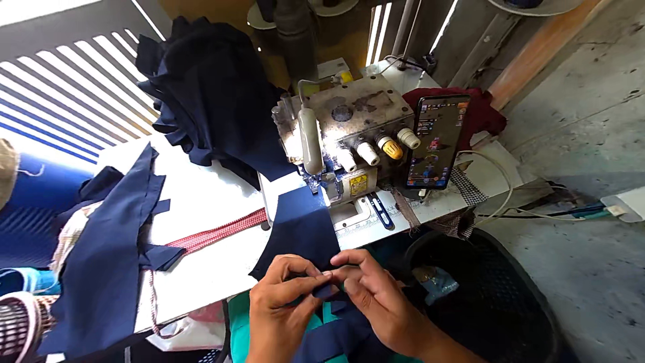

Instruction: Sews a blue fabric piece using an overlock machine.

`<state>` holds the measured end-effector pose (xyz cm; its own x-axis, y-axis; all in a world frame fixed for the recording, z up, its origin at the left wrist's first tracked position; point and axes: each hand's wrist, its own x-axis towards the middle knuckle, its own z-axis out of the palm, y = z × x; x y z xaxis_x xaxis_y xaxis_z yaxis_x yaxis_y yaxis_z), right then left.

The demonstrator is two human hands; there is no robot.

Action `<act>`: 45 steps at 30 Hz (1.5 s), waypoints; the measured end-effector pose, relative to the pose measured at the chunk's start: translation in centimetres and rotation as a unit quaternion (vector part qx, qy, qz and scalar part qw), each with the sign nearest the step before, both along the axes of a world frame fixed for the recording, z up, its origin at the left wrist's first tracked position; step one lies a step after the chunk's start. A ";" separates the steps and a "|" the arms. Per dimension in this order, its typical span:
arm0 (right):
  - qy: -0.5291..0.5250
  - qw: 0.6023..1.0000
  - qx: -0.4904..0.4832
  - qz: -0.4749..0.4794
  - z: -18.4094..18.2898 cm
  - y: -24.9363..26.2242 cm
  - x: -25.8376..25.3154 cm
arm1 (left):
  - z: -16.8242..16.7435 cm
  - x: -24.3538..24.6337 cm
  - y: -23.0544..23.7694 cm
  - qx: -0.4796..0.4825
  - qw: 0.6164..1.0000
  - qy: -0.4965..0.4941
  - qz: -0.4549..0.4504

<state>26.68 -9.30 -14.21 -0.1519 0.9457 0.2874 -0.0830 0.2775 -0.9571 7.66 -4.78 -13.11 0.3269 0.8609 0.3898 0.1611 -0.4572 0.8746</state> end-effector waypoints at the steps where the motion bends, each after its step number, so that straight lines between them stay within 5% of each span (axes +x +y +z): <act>1: 0.028 0.999 -0.015 0.028 -0.4 0.3 -0.1 | 0.4 0.1 0.2 -0.011 1.000 -0.008 0.007; 6: -0.054 0.998 0.008 -0.037 -1.9 0.5 -1.2 | 1.9 0.2 1.7 -0.110 0.992 -0.058 -0.008; 9: -0.062 0.998 -0.014 0.018 -1.8 0.6 -0.3 | 2.6 -0.5 1.8 -0.158 0.984 -0.077 -0.033; 12: 0.007 0.991 -0.011 0.136 -1.3 1.3 0.3 | 3.5 -1.2 1.1 -0.096 0.992 -0.025 -0.077; 15: 0.024 0.989 0.013 0.145 -0.9 2.5 0.1 | 4.3 -1.6 0.3 0.021 0.994 0.062 -0.083; 20: -0.032 0.996 0.050 0.073 -0.4 2.7 0.0 | 5.5 -2.6 0.2 0.063 0.992 0.071 -0.087; 26: -0.096 0.993 0.027 -0.058 -0.8 0.4 -1.1 | 3.9 -2.2 1.8 -0.116 0.989 -0.086 -0.036; 31: -0.110 0.986 -0.026 -0.124 -1.5 -0.2 -1.4 | 2.8 -1.7 2.9 -0.164 0.982 -0.088 -0.009; 45: -0.090 0.978 -0.070 -0.175 -2.6 0.7 -1.4 | 1.9 -0.6 4.2 -0.258 0.956 -0.136 -0.003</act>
